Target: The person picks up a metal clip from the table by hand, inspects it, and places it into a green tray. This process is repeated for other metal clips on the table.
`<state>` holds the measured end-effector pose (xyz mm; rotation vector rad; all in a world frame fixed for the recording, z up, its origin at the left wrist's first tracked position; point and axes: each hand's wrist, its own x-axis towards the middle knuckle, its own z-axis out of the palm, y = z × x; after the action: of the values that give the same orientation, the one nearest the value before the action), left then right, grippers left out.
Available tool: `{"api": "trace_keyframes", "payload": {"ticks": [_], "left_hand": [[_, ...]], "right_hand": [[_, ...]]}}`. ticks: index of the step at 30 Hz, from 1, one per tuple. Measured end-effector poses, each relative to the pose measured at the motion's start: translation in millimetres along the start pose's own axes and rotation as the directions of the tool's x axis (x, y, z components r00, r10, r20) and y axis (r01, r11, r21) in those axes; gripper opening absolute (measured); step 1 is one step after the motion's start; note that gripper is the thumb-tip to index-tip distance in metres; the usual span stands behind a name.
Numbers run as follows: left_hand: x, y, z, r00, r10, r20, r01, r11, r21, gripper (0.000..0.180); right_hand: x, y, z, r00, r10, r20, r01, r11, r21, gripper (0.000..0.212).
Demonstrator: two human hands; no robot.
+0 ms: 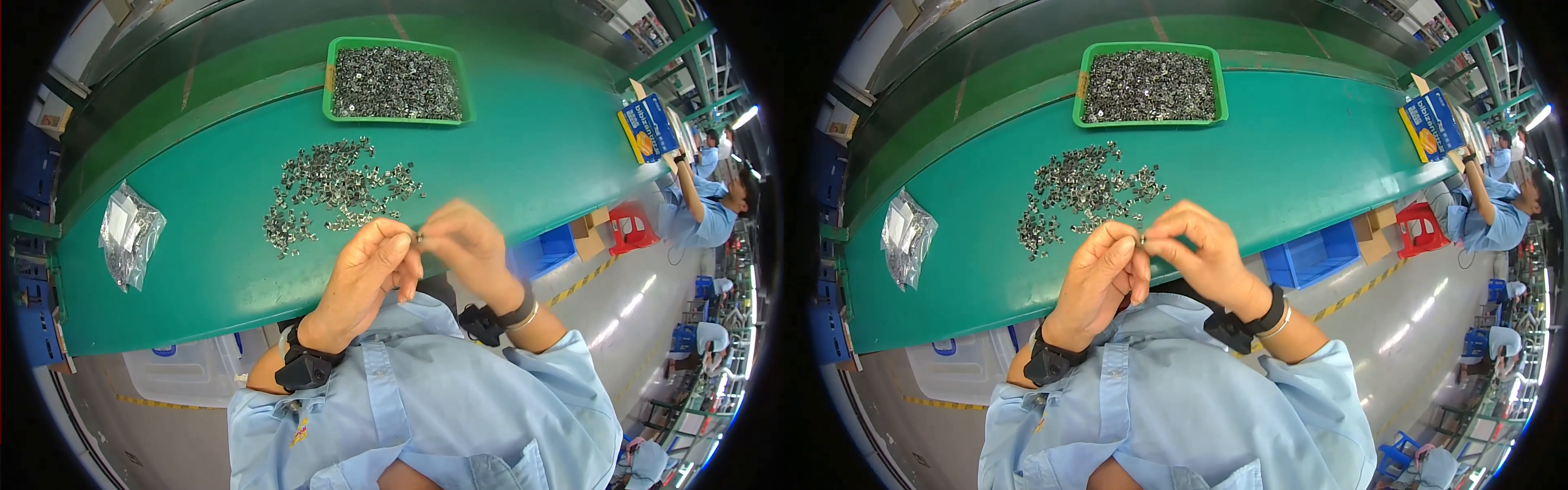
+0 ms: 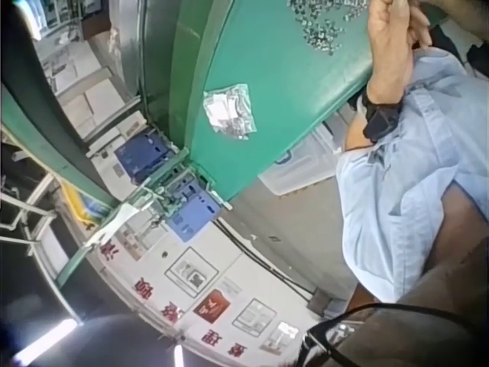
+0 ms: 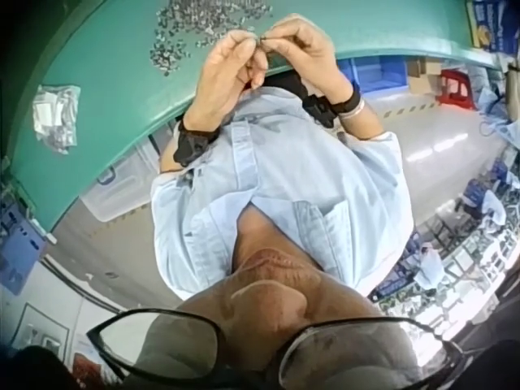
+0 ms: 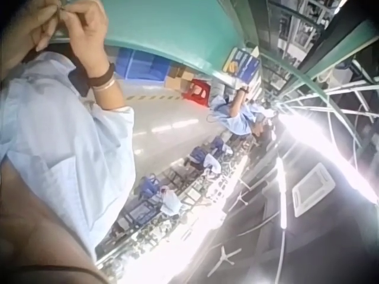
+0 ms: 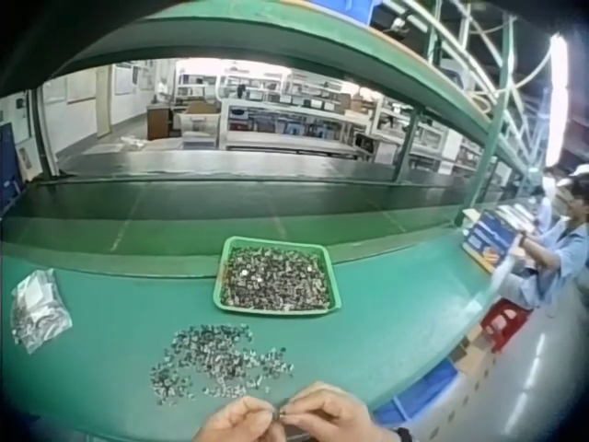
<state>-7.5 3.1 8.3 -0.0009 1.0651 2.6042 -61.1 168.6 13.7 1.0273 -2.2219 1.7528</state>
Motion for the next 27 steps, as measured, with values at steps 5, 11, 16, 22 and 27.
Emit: {"api": "trace_keyframes", "payload": {"ticks": [5, 11, 16, 22, 27], "left_hand": [[3.0, -0.4, -16.0, 1.0, 0.017, -0.013, -0.017, 0.998, -0.056, 0.017], [1.4, 1.7, -17.6, 0.999, 0.033, -0.015, -0.034, 0.993, -0.109, 0.014], [1.1, 2.5, -22.7, 0.999, 0.026, 0.023, -0.024, 0.995, -0.095, 0.014], [2.4, 2.1, -22.7, 0.998, 0.036, 0.052, -0.032, 0.997, -0.075, 0.014], [1.9, 1.8, -21.0, 0.998, 0.039, 0.049, -0.036, 0.997, -0.062, 0.014]], "right_hand": [[76.9, 22.8, -31.2, 0.943, 0.329, -0.051, -0.321, 0.94, 0.112, 0.005], [138.3, 61.3, -44.2, 0.973, 0.232, -0.013, -0.231, 0.958, -0.167, 0.013], [92.4, 55.4, -46.3, 0.951, 0.248, 0.185, -0.193, 0.942, -0.274, 0.014], [64.7, 42.3, -43.6, 0.877, 0.157, 0.454, 0.113, 0.851, -0.513, 0.012], [61.1, 43.4, -42.0, 0.891, 0.064, 0.45, 0.191, 0.846, -0.498, 0.01]]}}
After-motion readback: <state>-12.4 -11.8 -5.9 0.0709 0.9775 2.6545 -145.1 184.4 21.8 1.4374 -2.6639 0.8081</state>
